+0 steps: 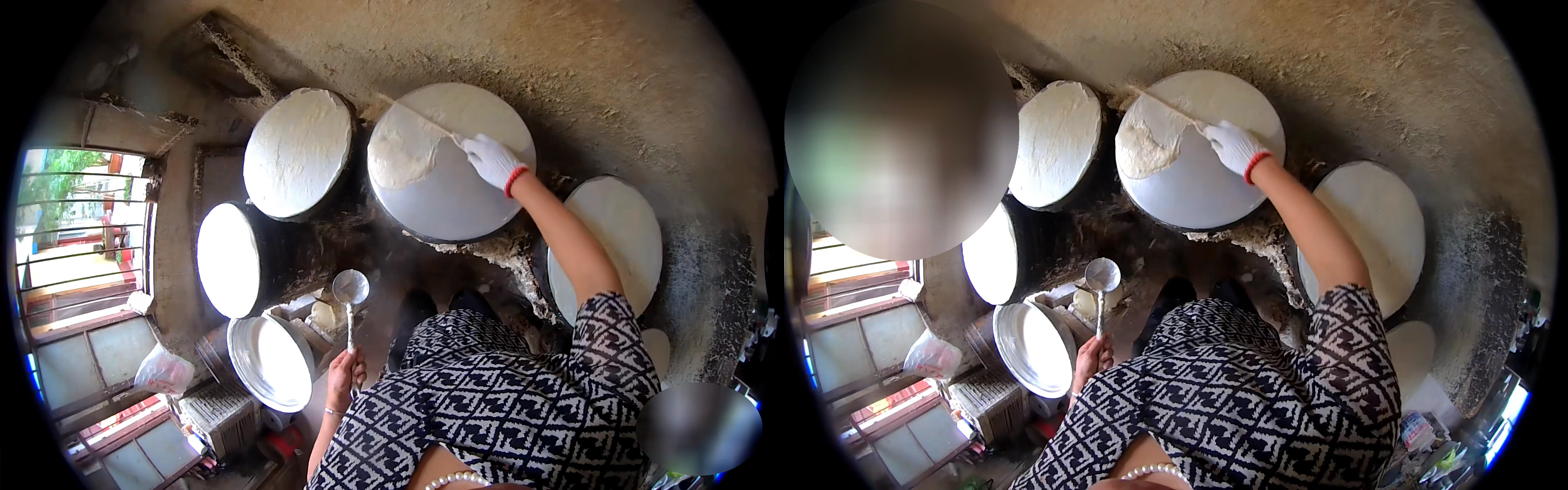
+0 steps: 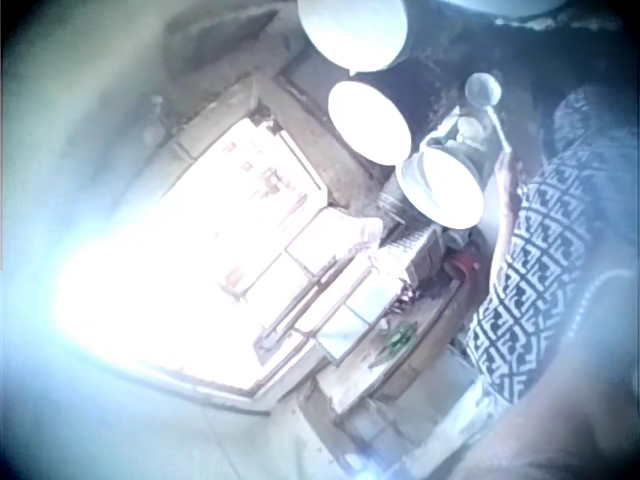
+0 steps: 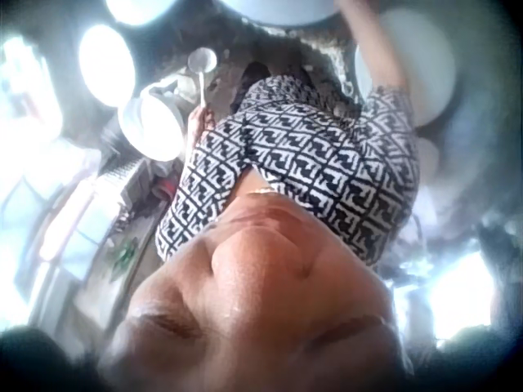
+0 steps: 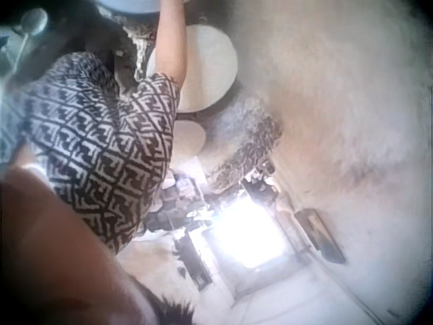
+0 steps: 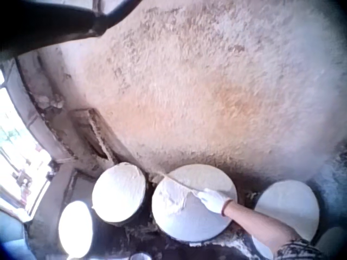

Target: The person pours liquid batter onto circular hot plates using a ladle and spreads the batter into thin layers with a wooden stick.

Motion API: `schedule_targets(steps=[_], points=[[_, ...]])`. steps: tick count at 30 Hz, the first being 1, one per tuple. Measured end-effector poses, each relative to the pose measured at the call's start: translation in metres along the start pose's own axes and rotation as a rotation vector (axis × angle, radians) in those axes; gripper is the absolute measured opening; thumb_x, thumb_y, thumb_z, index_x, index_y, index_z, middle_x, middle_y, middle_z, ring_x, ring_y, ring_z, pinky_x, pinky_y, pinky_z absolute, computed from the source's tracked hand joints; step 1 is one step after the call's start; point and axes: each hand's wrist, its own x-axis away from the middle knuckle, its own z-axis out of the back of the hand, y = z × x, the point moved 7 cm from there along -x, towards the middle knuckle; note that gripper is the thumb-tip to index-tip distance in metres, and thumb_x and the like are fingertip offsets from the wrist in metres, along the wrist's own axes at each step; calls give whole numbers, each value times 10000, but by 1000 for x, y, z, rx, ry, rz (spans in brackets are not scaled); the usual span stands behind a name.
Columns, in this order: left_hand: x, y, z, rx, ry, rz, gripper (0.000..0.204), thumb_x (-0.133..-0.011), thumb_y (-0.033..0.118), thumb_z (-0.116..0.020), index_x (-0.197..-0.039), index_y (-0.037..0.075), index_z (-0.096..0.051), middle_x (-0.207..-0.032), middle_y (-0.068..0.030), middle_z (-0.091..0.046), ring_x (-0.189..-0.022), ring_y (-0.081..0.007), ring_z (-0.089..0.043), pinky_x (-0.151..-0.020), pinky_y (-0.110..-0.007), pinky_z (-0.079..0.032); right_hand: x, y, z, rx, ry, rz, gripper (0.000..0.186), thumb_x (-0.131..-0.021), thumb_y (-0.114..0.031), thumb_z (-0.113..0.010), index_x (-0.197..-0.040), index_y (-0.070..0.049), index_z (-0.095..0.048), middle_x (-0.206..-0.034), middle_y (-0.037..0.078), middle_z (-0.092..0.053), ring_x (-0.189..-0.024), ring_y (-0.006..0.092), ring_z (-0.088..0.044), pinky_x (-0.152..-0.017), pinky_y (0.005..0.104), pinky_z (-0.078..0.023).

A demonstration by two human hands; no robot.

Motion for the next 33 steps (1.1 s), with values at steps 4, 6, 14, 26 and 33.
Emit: schedule_targets(steps=[4,6,14,26,33], points=[[9,-3,-3,49,15,-12,194,-996,212,-532,-1054,32,-576,-760,13,-471,-545,-69,-392,-450,-215,-327,33,-31,10,-57,-337,141,66,-884,-89,-546,-915,-34,-566,-879,198,-563,-813,394,-564,-713,445,-452],[8,0,0,47,5,3,196,-996,210,-532,-1056,28,-574,-754,15,-464,-546,-70,-392,-452,-216,-326,70,-25,35,-85,-473,63,81,-880,-100,-553,-915,-27,-559,-859,195,-566,-813,390,-566,-718,440,-455],[-9,22,9,-54,-48,74,178,-996,198,-529,-1032,30,-576,-750,23,-466,-539,-60,-373,-447,-215,-320,107,-7,27,-9,-148,-86,50,-868,-89,-582,-889,-50,-557,-860,184,-564,-778,387,-559,-703,426,-466],[-21,40,124,-191,-95,61,203,-999,217,-529,-1064,33,-587,-770,18,-514,-529,-66,-393,-457,-222,-338,135,-149,-78,-335,527,-656,183,-832,-232,-689,-807,-52,-669,-677,141,-653,-613,235,-645,-580,373,-507],[-21,50,217,-139,-176,67,181,-995,232,-532,-991,54,-565,-727,11,-468,-517,-88,-403,-436,-244,-326,26,-225,-263,-1350,749,-921,221,-879,-240,-679,-768,-56,-624,-617,-30,-552,-470,51,-443,-427,233,-336]])
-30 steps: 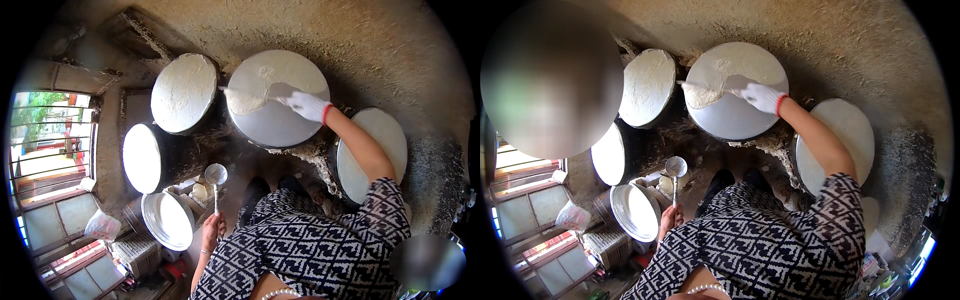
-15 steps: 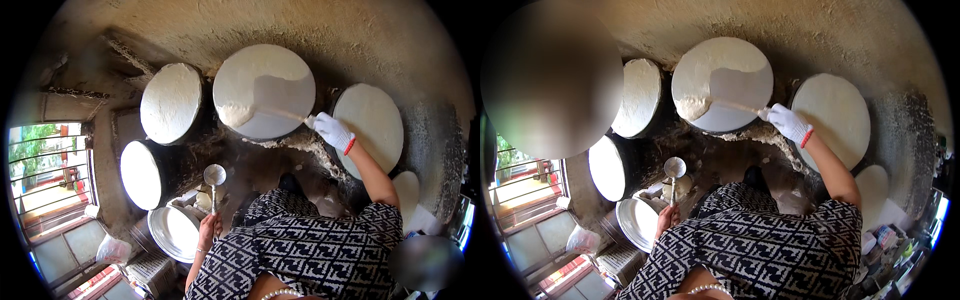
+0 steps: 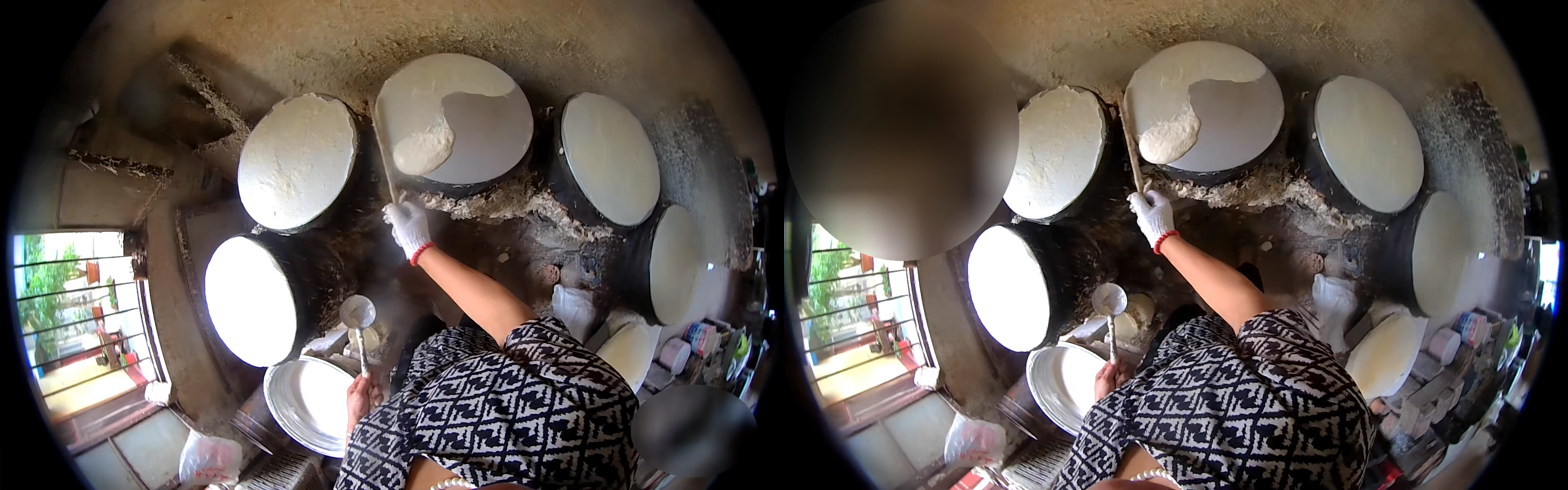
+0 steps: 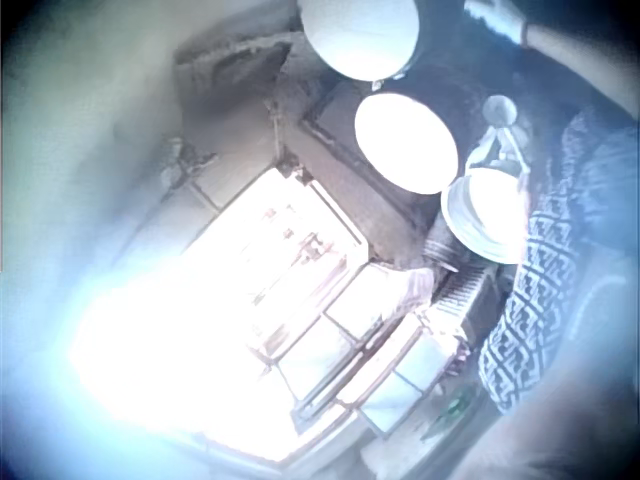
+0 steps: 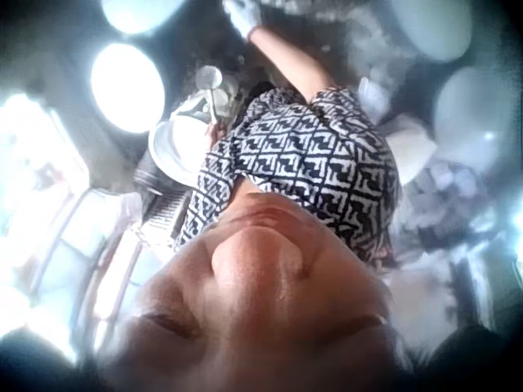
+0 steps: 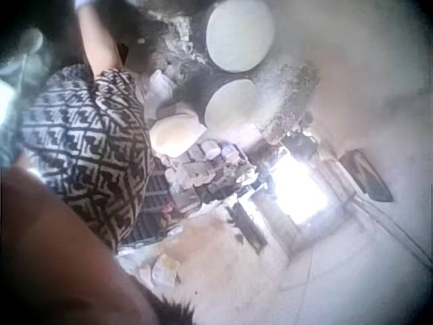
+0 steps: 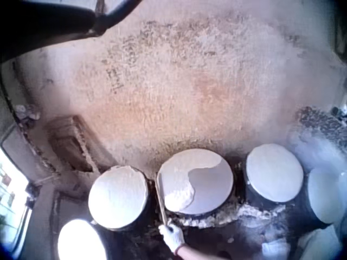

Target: The person pours liquid batter onto circular hot plates using a ladle and spreads the batter into thin layers with a wooden stick.

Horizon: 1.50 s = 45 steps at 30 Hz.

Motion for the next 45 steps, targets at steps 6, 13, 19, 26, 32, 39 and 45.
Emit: schedule_targets(steps=[6,13,19,26,32,39,45], points=[[7,9,68,-52,60,19,171,-973,225,-570,-972,54,-581,-734,-3,-514,-530,-88,-409,-459,-236,-327,30,-19,49,-166,165,45,136,-919,-183,-590,-873,-56,-609,-699,11,-558,-447,88,-479,-368,271,-385],[6,39,45,-96,-86,26,184,-967,195,-580,-1059,37,-597,-757,-4,-523,-539,-79,-404,-448,-218,-310,4,-32,0,786,277,734,115,-888,-126,-545,-926,-31,-598,-813,230,-614,-766,394,-609,-655,460,-473],[-8,36,56,-115,-69,-17,252,-973,186,-575,-1143,1,-597,-730,-25,-534,-523,-102,-425,-443,-235,-335,45,-54,80,865,505,739,294,-938,-140,-516,-1212,-41,-557,-870,216,-655,-703,354,-641,-659,424,-518],[-1,33,32,-143,-93,-3,267,-978,195,-566,-1146,-11,-593,-755,-31,-537,-526,-112,-437,-431,-243,-348,50,-57,41,1019,248,632,371,-950,-179,-478,-1320,-163,-481,-762,236,-610,-733,422,-604,-644,514,-476],[6,19,11,-150,-99,-32,268,-993,212,-536,-1136,-9,-584,-750,-27,-520,-535,-112,-433,-427,-245,-357,63,-81,122,1097,391,575,464,-943,-161,-486,-1398,-236,-427,-790,251,-618,-734,427,-616,-642,514,-480],[19,-4,-29,-164,-89,-24,269,-998,225,-526,-1152,11,-578,-773,-9,-515,-553,-91,-431,-439,-236,-364,45,-121,138,1211,226,598,465,-950,-183,-479,-1407,-239,-411,-797,257,-622,-751,439,-620,-674,525,-492],[24,-36,-66,-124,-59,-10,281,-993,243,-544,-1155,14,-568,-778,4,-503,-549,-77,-411,-449,-225,-347,56,-128,194,1234,226,642,375,-946,-206,-497,-1316,-270,-499,-831,219,-628,-751,422,-626,-643,536,-492]])
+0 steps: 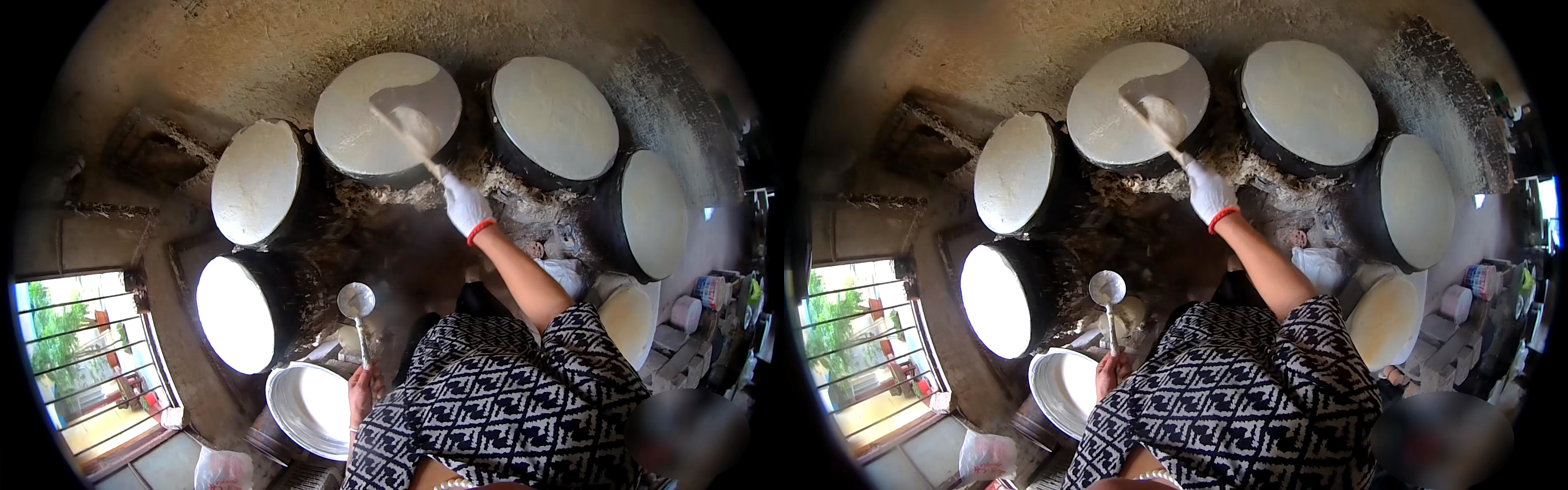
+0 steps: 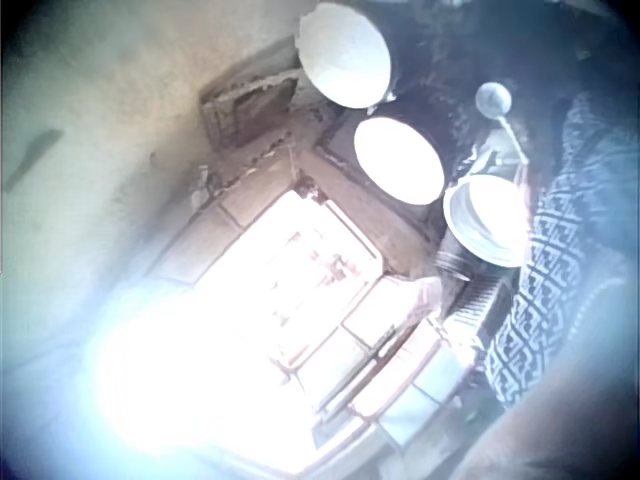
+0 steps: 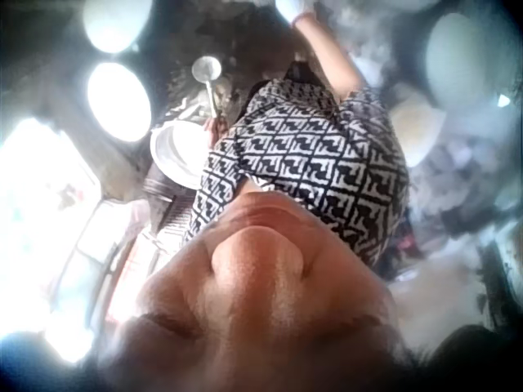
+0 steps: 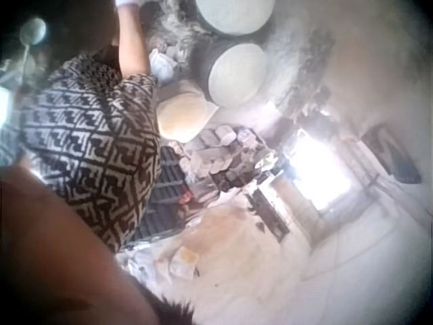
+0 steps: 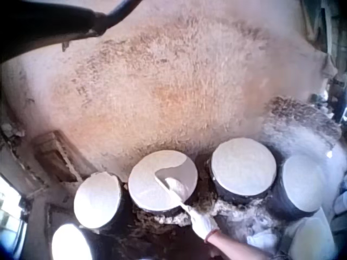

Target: The person pours liquid batter onto circular hot plates using a ladle and spreads the batter into thin layers with a wooden stick.

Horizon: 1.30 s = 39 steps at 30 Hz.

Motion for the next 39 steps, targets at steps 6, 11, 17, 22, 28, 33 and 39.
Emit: schedule_targets(steps=[6,11,17,22,28,33,39], points=[[-6,-4,-46,-19,18,-5,279,-993,245,-546,-1147,14,-576,-787,1,-507,-540,-80,-412,-443,-224,-344,-77,34,13,18,-66,39,366,-948,-216,-499,-1314,-220,-485,-811,244,-627,-743,445,-617,-641,549,-482],[-10,-8,-71,14,55,-23,244,-988,224,-557,-1124,25,-596,-780,-6,-513,-540,-86,-422,-440,-224,-344,-34,43,27,-21,-326,84,392,-948,-218,-503,-1339,-235,-487,-812,236,-636,-751,422,-631,-636,545,-490],[-24,-2,-108,12,35,-2,266,-999,235,-530,-1151,25,-590,-784,-4,-509,-543,-80,-410,-436,-222,-339,-125,73,54,96,-58,53,324,-952,-226,-477,-1273,-203,-511,-778,216,-639,-691,423,-616,-610,535,-482],[-27,-1,-124,66,45,-10,280,-1007,233,-509,-1179,24,-579,-798,-5,-503,-543,-79,-393,-436,-222,-343,-62,77,51,128,-263,201,475,-940,-194,-525,-1398,-273,-429,-845,180,-642,-719,404,-631,-618,517,-502],[-39,2,-147,126,7,-7,283,-1009,224,-503,-1190,17,-565,-790,-1,-484,-525,-82,-376,-410,-218,-318,-169,81,53,245,-80,-27,434,-958,-213,-464,-1387,-260,-421,-964,205,-649,-799,434,-638,-677,523,-516],[-29,8,-157,130,58,-61,296,-1010,226,-498,-1201,9,-562,-798,-7,-487,-516,-77,-366,-412,-217,-315,-195,80,39,-92,-268,73,232,-876,-205,-565,-1081,-101,-594,-944,201,-661,-796,399,-639,-708,469,-507],[-27,23,-164,135,74,-104,292,-1015,216,-484,-1192,-4,-559,-787,4,-484,-515,-66,-360,-411,-209,-303,-159,104,38,-420,75,-11,80,-843,-111,-595,-867,-38,-614,-829,242,-592,-763,398,-580,-677,464,-466]])
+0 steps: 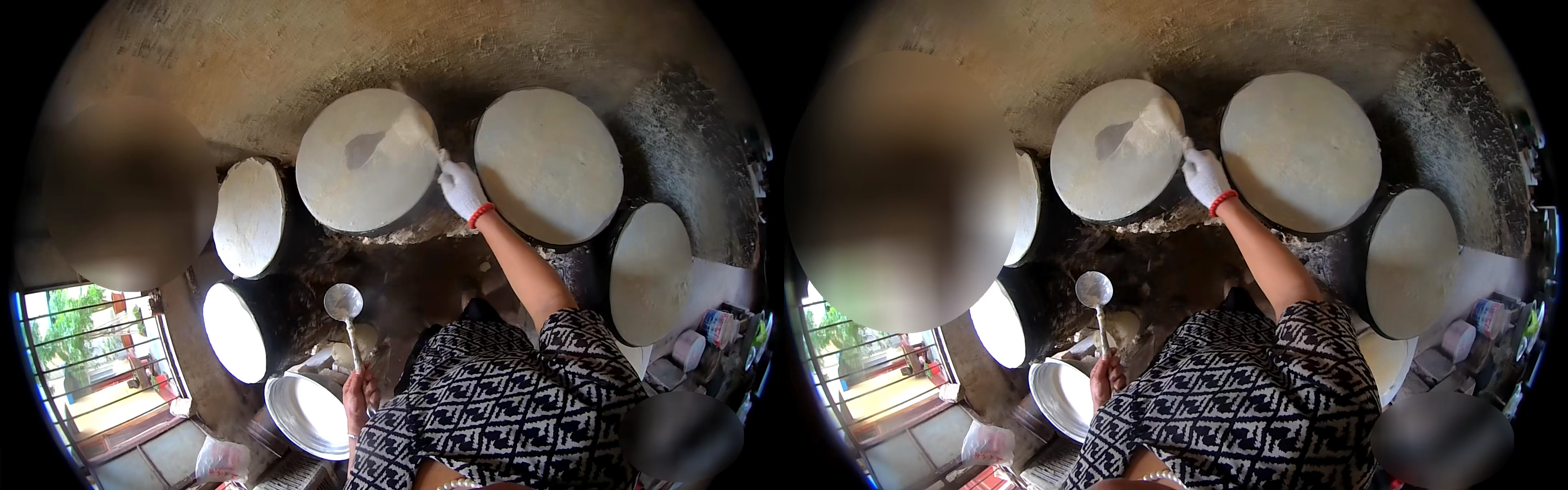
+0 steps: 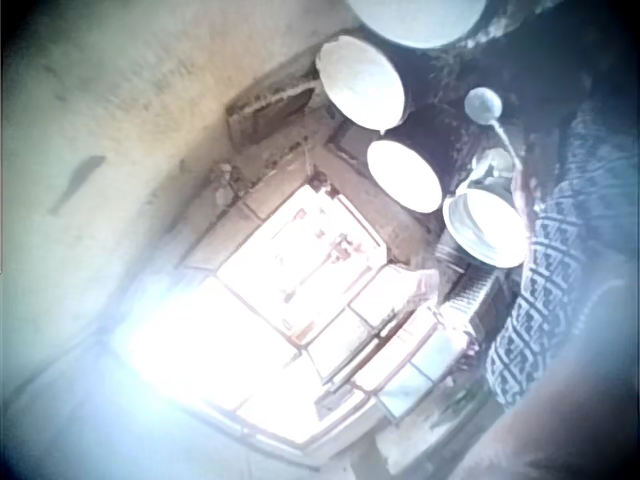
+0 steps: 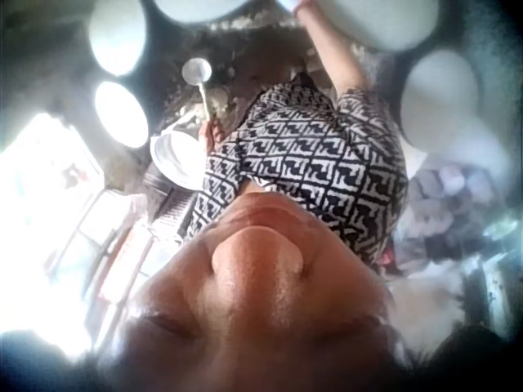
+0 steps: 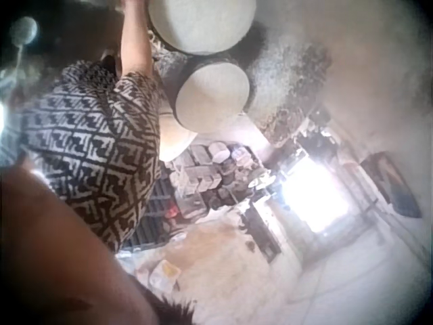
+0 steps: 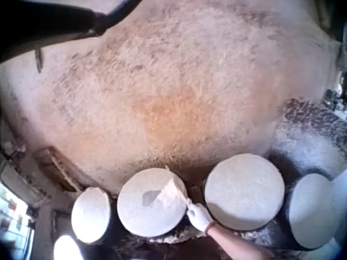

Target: The person pours liquid batter onto circular hot plates using a ladle and spreads the batter into thin layers with a wooden stick.

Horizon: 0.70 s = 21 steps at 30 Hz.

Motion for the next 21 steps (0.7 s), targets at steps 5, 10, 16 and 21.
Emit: schedule_targets(steps=[5,10,16,21], points=[[-3,13,-2,59,-63,-19,290,-1013,214,-488,-1191,-7,-550,-787,11,-485,-527,-60,-366,-418,-206,-307,-15,-15,3,43,-145,196,106,-901,-131,-551,-902,-47,-614,-847,246,-594,-804,426,-570,-701,490,-458],[-1,33,-14,13,-55,-68,351,-1027,288,-464,-1215,-2,-527,-797,4,-482,-540,-64,-384,-409,-210,-332,7,-9,-5,-48,-141,110,104,-892,-133,-569,-876,-33,-595,-816,245,-590,-808,435,-579,-709,482,-469],[7,68,-22,-84,17,-127,356,-1027,311,-462,-1191,2,-526,-773,6,-475,-520,-55,-378,-382,-205,-330,37,-14,3,113,10,-37,357,-892,-85,-534,-1247,-65,-547,-807,232,-566,-764,405,-570,-707,468,-468],[6,97,-21,-224,2,-162,320,-1020,284,-481,-1168,7,-540,-748,16,-454,-512,-46,-383,-378,-196,-307,85,-49,-38,24,-91,128,280,-882,-95,-565,-1158,-58,-594,-854,245,-566,-820,408,-572,-730,466,-463]])
